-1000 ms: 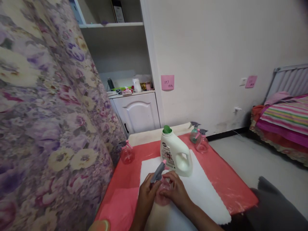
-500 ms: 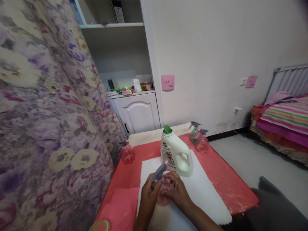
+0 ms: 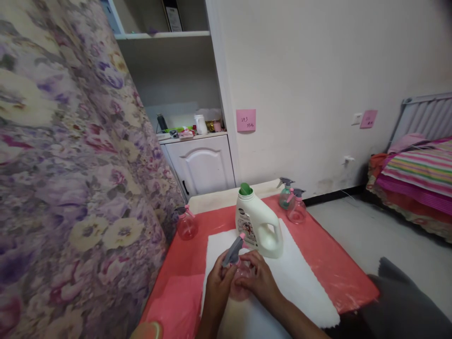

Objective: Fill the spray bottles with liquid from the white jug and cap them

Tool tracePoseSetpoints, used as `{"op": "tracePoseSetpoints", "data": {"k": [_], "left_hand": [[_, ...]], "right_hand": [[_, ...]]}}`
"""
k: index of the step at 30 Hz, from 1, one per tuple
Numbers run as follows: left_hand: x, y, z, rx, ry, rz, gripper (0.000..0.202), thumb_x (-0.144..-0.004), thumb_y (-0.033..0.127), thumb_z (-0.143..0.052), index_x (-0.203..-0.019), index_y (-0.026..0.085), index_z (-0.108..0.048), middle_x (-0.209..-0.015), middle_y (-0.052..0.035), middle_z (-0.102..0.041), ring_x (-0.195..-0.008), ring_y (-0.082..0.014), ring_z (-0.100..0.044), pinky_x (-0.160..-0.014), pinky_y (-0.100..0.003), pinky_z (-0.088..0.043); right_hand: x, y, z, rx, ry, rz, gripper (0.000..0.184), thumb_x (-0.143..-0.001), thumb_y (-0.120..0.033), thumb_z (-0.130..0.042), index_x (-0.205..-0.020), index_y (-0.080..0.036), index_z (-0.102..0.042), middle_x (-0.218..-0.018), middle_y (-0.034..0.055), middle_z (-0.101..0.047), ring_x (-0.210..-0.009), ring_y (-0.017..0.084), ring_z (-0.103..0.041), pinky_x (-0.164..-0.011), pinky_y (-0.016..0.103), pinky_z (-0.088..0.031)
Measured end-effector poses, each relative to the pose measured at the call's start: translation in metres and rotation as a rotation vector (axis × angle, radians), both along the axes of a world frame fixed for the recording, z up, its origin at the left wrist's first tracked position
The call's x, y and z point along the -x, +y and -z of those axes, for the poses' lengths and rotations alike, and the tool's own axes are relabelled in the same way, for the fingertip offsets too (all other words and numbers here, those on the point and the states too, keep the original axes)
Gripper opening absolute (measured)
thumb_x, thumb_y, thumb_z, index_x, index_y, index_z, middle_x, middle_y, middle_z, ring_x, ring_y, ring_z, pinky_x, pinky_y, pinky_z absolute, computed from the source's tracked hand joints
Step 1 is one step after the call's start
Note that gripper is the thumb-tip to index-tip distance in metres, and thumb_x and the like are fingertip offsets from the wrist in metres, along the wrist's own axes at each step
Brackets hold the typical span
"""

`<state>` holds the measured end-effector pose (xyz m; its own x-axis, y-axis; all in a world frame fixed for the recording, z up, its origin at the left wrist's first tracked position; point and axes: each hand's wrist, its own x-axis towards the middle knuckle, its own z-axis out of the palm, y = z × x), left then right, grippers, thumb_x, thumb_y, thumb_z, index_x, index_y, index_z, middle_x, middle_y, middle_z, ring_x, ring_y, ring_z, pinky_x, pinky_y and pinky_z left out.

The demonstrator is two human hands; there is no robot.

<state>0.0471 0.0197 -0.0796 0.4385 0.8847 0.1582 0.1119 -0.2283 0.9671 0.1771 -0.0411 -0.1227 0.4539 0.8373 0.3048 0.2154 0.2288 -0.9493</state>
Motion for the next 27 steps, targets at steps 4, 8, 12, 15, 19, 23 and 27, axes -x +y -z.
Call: {"op": "tracePoseSetpoints", "data": {"k": [4, 8, 12, 15, 19, 23, 27], "left_hand": [[-0.0030, -0.0020, 0.0011, -0.055, 0.030, -0.040, 0.040, -0.073, 0.041, -0.071, -0.105, 0.018, -0.066, -0.074, 0.0000, -0.066, -0.056, -0.0153, -0.053, -0.056, -0.026, -0.043], [-0.0049, -0.0001, -0.0031, -0.144, 0.012, -0.097, 0.026, -0.069, 0.037, -0.073, -0.087, 0.018, -0.070, -0.073, 0.0005, -0.062, -0.060, -0.0155, -0.053, -0.059, -0.026, -0.043], [0.0016, 0.0015, -0.0051, -0.043, 0.021, 0.007, 0.039, -0.075, 0.041, -0.069, -0.106, 0.017, -0.068, -0.069, 0.0021, -0.062, -0.055, -0.0143, -0.050, -0.056, -0.026, -0.042], [0.0008, -0.0006, -0.0033, 0.003, 0.006, 0.000, 0.048, -0.073, 0.041, -0.071, -0.114, 0.017, -0.064, -0.066, 0.0036, -0.061, -0.051, -0.0123, -0.046, -0.051, -0.024, -0.038], [-0.0049, -0.0020, -0.0026, -0.004, 0.025, -0.066, 0.035, -0.068, 0.039, -0.074, -0.096, 0.018, -0.068, -0.058, 0.0060, -0.055, -0.048, -0.0116, -0.044, -0.048, -0.023, -0.036], [-0.0003, 0.0007, -0.0046, -0.115, 0.025, -0.003, 0.027, -0.074, 0.036, -0.069, -0.095, 0.018, -0.071, -0.081, -0.0023, -0.066, -0.068, -0.0171, -0.058, -0.063, -0.027, -0.046], [0.0019, 0.0001, -0.0027, -0.022, 0.035, 0.018, 0.048, -0.073, 0.037, -0.070, -0.117, 0.019, -0.063, -0.077, -0.0001, -0.067, -0.054, -0.0133, -0.051, -0.053, -0.025, -0.042]], "right_hand": [[-0.0003, 0.0001, 0.0004, -0.014, -0.003, -0.009, 0.050, -0.056, -0.007, -0.078, -0.102, -0.025, -0.072, -0.097, 0.0025, -0.062, -0.092, 0.024, -0.057, -0.079, 0.034, -0.045], [-0.0001, 0.0004, 0.0014, -0.009, 0.004, 0.003, 0.053, -0.053, -0.006, -0.078, -0.102, -0.025, -0.071, -0.098, 0.0026, -0.061, -0.091, 0.024, -0.057, -0.079, 0.034, -0.045], [0.0001, 0.0004, 0.0012, -0.005, 0.004, 0.007, 0.053, -0.053, -0.005, -0.077, -0.102, -0.026, -0.072, -0.099, 0.0025, -0.061, -0.091, 0.024, -0.057, -0.079, 0.034, -0.045], [0.0003, 0.0007, 0.0014, -0.020, -0.001, 0.004, 0.051, -0.055, -0.007, -0.077, -0.102, -0.026, -0.071, -0.096, 0.0023, -0.061, -0.093, 0.024, -0.057, -0.079, 0.033, -0.044], [0.0001, 0.0015, 0.0030, -0.030, -0.002, 0.002, 0.051, -0.055, -0.006, -0.077, -0.101, -0.025, -0.072, -0.096, 0.0025, -0.061, -0.091, 0.024, -0.057, -0.078, 0.033, -0.044], [-0.0004, 0.0015, 0.0027, -0.028, 0.000, -0.004, 0.054, -0.053, -0.003, -0.077, -0.102, -0.026, -0.072, -0.096, 0.0021, -0.061, -0.092, 0.024, -0.057, -0.079, 0.033, -0.044], [0.0000, 0.0001, 0.0002, -0.029, 0.004, -0.010, 0.050, -0.056, -0.007, -0.078, -0.102, -0.025, -0.072, -0.096, 0.0022, -0.061, -0.092, 0.024, -0.057, -0.077, 0.033, -0.044]]}}
